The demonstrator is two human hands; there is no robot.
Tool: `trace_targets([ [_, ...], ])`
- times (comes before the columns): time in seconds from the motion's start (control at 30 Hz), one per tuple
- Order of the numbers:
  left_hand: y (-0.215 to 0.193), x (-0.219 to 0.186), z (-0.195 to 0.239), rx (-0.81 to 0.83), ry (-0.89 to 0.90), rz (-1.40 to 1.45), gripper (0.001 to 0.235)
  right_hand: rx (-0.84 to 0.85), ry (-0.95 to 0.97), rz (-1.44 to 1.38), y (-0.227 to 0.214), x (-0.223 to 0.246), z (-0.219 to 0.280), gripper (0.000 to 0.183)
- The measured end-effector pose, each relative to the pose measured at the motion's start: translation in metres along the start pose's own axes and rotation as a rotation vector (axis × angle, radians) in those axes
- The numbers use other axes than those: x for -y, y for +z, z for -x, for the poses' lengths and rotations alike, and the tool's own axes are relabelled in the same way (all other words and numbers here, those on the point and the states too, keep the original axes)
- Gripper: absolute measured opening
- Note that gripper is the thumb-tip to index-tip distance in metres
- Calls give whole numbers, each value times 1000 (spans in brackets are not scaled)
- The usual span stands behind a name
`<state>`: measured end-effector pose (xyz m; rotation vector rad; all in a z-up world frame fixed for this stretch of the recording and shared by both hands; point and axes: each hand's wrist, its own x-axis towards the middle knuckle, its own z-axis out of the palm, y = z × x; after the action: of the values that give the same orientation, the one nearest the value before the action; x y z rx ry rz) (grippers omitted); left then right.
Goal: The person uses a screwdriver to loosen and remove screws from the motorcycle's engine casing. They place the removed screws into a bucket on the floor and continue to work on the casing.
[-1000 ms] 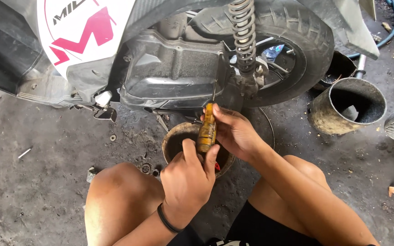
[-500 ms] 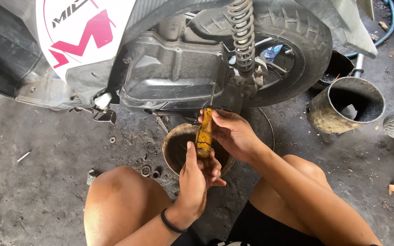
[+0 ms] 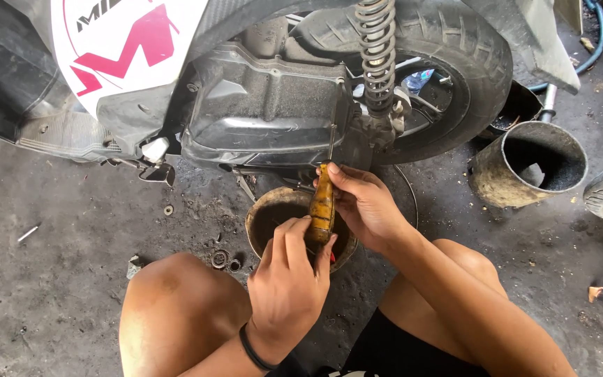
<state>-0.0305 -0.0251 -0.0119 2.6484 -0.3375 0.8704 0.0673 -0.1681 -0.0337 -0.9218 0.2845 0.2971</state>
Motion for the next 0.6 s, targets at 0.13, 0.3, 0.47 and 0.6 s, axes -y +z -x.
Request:
trace_targets([
  [0.13, -2, -3, -3, -69, 84, -120, 35, 45, -13, 19, 4, 5, 5, 16],
  [0.3, -8, -5, -11, 8, 55, -177, 44, 84, 54, 117, 1, 5, 5, 36],
  [0.47, 10, 13, -2, 186, -152, -47, 41, 228, 138, -12, -8, 0, 0, 47],
  [0.6, 10, 12, -4, 358, -572, 474, 53, 235, 147, -98, -5, -11, -5, 35],
])
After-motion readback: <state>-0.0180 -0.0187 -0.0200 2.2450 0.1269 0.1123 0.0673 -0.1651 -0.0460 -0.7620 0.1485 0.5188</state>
